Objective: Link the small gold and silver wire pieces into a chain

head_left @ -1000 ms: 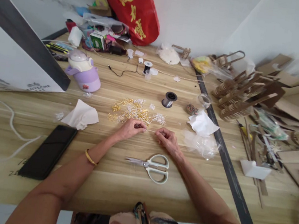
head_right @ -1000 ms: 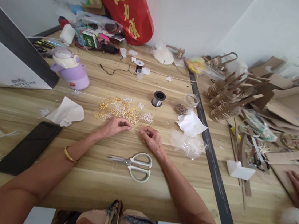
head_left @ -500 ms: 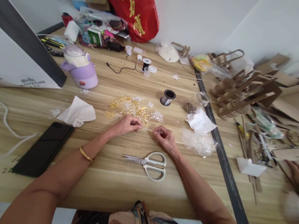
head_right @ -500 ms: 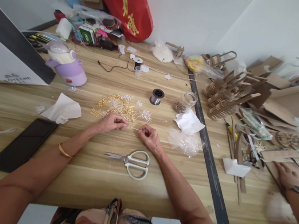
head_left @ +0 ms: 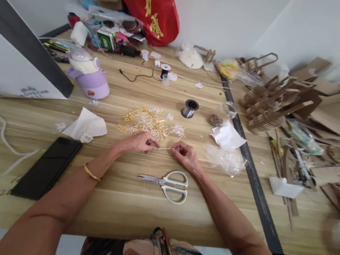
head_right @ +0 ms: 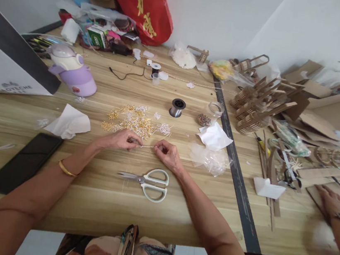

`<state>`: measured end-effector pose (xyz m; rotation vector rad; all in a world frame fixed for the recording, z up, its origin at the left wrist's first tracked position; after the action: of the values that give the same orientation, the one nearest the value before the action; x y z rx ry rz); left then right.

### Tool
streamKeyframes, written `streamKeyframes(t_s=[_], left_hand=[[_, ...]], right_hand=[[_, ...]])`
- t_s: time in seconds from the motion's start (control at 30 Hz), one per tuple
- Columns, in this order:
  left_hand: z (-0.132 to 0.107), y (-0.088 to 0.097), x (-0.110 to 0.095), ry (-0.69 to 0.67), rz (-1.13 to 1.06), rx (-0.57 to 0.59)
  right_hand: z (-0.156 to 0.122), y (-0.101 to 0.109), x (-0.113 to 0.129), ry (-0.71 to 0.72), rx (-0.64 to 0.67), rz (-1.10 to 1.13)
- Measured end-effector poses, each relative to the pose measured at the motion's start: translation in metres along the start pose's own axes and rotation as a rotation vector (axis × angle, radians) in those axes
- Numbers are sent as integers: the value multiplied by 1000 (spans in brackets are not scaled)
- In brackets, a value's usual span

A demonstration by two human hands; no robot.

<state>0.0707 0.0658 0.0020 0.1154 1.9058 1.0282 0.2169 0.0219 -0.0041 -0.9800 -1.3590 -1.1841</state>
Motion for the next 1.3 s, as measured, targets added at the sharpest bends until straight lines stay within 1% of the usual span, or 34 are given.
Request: streamKeyframes(t_s=[0.2,0.3,0.47,0.67,0.77,0.97,1.13,1.3], left_hand=[[0,-6,-3,15,-12,49],[0,-8,-4,-1,-17,81],[-2,-9,-2,22,-23,105],[-7,-7,1,35,12,109],[-8,-7,5,44,44,118],[-11,-8,6,86,57,165],[-14,-10,6,139,11,207],[-11,-13,8,147,14,192]], right_hand=[[1,-2,1,13,27,2],[1,-2,1,25,31,-13],[1,-4,4,67,55,-55],[-3,-11,9,117,96,-173],[-4,-12,13,144,85,-247],[-7,-15,22,244,62,-336],[-9,-18,30,350,68,-432],[-10,-21,32,408,70,-522]])
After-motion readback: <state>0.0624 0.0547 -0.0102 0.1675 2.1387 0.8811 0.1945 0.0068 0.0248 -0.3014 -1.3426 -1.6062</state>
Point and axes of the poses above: each hand's wrist, its own z-axis towards the middle knuckle, its own y-axis out of the back of the hand, x = y × z, the point moved 9 cm from there along z, towards the middle knuckle, and after that the axes turned 10 degrees about z, right-handed, at the moved point
